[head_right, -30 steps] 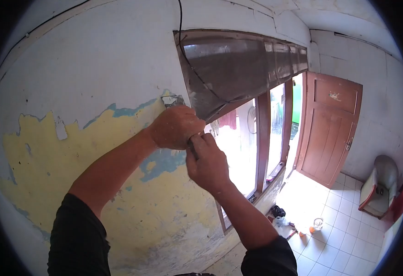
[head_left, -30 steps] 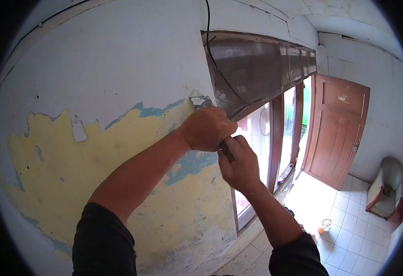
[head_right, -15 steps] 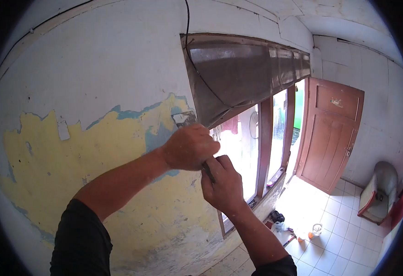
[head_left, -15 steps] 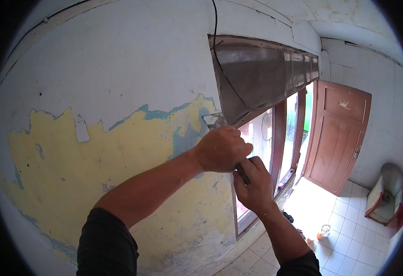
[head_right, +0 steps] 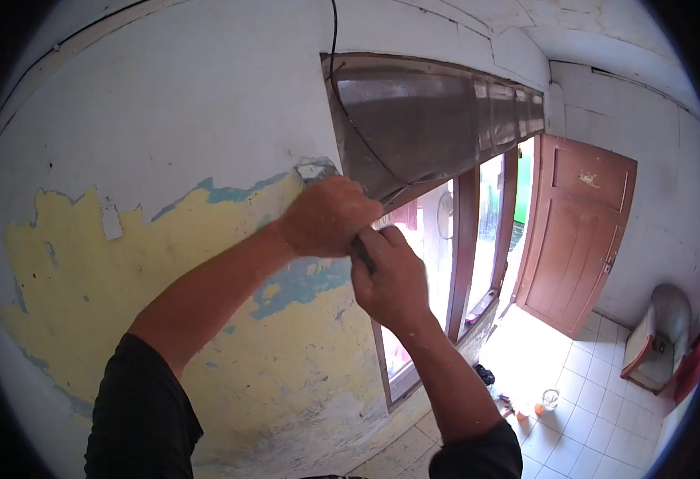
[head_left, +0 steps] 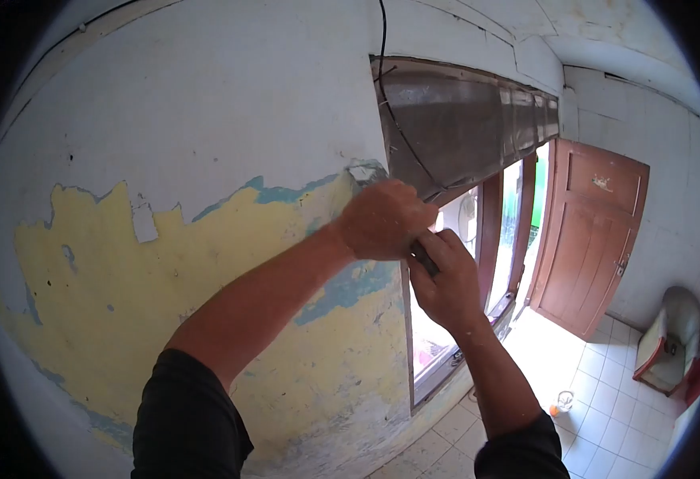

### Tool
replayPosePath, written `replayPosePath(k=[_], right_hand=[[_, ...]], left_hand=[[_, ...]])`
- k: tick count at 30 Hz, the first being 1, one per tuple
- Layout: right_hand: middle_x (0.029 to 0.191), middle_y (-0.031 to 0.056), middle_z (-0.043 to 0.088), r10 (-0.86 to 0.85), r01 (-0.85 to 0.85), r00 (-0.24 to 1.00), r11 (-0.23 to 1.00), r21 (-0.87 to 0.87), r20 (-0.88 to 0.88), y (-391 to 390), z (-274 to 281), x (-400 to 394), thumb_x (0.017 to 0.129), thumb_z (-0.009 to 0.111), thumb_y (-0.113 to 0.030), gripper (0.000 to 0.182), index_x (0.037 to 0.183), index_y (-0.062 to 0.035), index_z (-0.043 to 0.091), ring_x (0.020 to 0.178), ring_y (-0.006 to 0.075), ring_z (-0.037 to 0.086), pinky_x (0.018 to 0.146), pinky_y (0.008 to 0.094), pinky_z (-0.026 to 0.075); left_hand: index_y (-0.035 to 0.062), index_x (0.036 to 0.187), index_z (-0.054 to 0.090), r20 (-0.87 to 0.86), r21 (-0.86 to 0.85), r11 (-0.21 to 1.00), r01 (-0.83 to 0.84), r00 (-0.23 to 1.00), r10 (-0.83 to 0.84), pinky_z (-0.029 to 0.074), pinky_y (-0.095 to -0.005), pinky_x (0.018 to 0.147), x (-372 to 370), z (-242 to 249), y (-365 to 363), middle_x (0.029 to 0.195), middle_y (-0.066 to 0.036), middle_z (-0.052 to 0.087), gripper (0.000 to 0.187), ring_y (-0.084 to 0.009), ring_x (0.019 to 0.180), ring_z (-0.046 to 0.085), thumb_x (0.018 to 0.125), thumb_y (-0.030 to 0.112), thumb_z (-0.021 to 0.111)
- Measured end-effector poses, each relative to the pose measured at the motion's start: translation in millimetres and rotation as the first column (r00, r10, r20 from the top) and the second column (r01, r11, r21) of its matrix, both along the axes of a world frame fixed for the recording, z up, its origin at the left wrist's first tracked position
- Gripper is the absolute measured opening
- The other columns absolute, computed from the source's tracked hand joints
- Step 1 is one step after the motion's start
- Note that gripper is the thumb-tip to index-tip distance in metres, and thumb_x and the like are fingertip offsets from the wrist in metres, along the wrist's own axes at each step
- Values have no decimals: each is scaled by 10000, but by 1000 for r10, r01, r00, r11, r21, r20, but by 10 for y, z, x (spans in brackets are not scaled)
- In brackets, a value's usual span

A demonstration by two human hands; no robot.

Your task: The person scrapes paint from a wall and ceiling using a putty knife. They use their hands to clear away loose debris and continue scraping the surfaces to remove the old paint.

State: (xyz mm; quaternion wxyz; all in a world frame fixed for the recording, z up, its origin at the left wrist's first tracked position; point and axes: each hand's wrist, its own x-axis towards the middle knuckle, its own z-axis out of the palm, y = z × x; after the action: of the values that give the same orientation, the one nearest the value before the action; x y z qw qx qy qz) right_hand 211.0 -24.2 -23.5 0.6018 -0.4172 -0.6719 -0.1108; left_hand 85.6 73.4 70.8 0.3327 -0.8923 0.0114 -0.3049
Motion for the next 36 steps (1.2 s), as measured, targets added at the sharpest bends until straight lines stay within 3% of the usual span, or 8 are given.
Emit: replayPosePath(k=[2,5,16,24,26,32,34,36], right_hand=[[878,160,588,-35,35,999,999,-12,0,-122,-296,88,833,662,-58,233,1064,-61,632,736,367,629,652,445,527],[882,156,597,-42,39,997,998,-44,-67,-105,-511,94,831,658,-53,238,1069,-58,642,743,358,642,656,434,531],[879,151,603,-54,51,998,994,-100,-26,61,-506,105,814,679,-40,281,1092,-66,653,769,331,651,652,416,532],[913,158,619,-46,46,998,999,-1,-53,13,-536,147,824,673,-35,222,1046,-42,654,776,343,649,663,410,529],[888,161,620,-20,22,998,999,26,-60,191,-286,107,820,677,-52,213,1032,-47,660,781,344,642,663,416,522],[827,152,593,-60,60,998,998,-27,2,-42,-506,247,823,673,-63,236,1057,-56,654,747,337,617,676,426,518],[839,154,593,-55,57,998,998,-42,32,92,-400,186,824,668,-65,236,1060,-54,655,746,346,615,670,432,511],[871,167,592,1,-1,1000,1000,16,-31,92,-192,184,813,649,-48,248,1062,-48,650,761,363,612,663,437,498]], left_hand=[[123,676,565,16,63,997,44,999,-45,505,-382,669,136,-281,-43,617,-49,555,202,-243,668,625,680,198,753],[121,680,580,-48,-38,998,40,998,-42,512,-377,678,208,-607,35,625,-52,583,184,-231,684,642,676,186,753],[128,685,588,7,-37,999,6,1000,-6,506,-366,690,120,-428,182,621,-37,568,164,-228,668,624,654,175,741],[128,674,581,-14,-2,997,78,997,-78,499,-354,676,251,-553,91,641,-45,595,201,-235,660,614,622,193,764],[131,692,587,-45,-24,1000,-4,999,3,502,-365,683,151,-238,177,639,-38,600,171,-229,670,616,652,177,747],[117,693,606,-40,49,999,10,999,-8,528,-376,703,287,-557,71,635,-52,606,147,-253,680,653,708,204,725],[110,705,611,57,8,999,31,998,-32,538,-382,699,198,-434,132,629,-61,606,140,-252,684,657,712,198,720],[109,707,610,-10,-23,999,-31,999,30,532,-399,669,180,-211,141,646,-66,617,139,-254,678,653,712,190,722]])
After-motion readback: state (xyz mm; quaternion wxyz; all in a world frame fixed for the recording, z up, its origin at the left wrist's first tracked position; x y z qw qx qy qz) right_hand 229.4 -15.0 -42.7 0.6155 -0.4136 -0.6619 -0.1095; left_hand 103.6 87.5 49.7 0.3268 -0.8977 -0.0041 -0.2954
